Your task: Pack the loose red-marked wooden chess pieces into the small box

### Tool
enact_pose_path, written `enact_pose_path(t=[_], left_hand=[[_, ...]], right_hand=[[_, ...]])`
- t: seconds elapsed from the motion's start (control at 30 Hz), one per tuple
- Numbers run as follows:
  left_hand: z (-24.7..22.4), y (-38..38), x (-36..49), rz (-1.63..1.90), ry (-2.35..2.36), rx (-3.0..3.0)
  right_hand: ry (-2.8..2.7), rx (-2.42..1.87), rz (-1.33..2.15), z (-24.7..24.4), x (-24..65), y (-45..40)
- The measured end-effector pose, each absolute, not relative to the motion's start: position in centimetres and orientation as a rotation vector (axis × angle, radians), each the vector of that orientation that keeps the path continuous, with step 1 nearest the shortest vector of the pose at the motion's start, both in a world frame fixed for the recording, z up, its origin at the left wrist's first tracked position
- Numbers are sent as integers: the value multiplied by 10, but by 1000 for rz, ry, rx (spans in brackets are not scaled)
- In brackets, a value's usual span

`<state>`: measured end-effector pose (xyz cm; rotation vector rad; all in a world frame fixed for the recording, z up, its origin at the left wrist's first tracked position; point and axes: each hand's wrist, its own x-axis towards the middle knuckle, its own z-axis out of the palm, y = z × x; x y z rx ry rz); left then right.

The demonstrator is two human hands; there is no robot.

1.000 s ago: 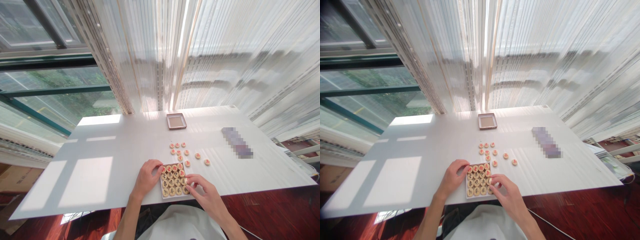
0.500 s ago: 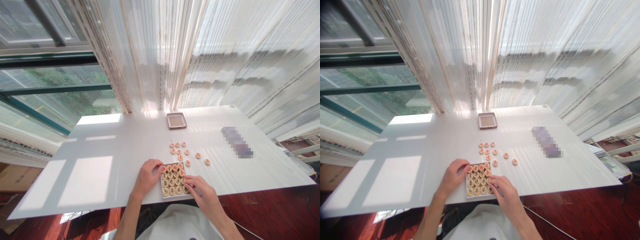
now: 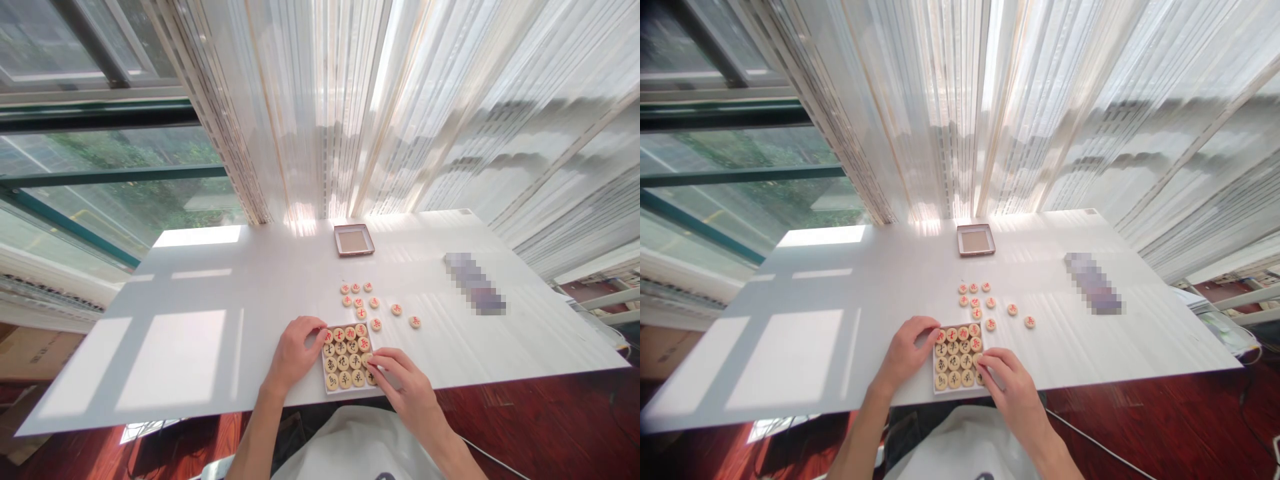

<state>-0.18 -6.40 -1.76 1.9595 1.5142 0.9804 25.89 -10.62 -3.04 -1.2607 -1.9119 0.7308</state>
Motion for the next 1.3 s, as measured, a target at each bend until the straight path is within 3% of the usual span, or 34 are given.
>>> enact_pose_path(t=[0.9, 1.3], left_hand=[[-14, -64, -1, 989, 1540, 1948], [-16, -64, 0, 960, 1564, 1934]], right_hand=[[-1869, -1365, 714, -16, 265, -101], [-1759, -1645, 251, -37, 332, -43]])
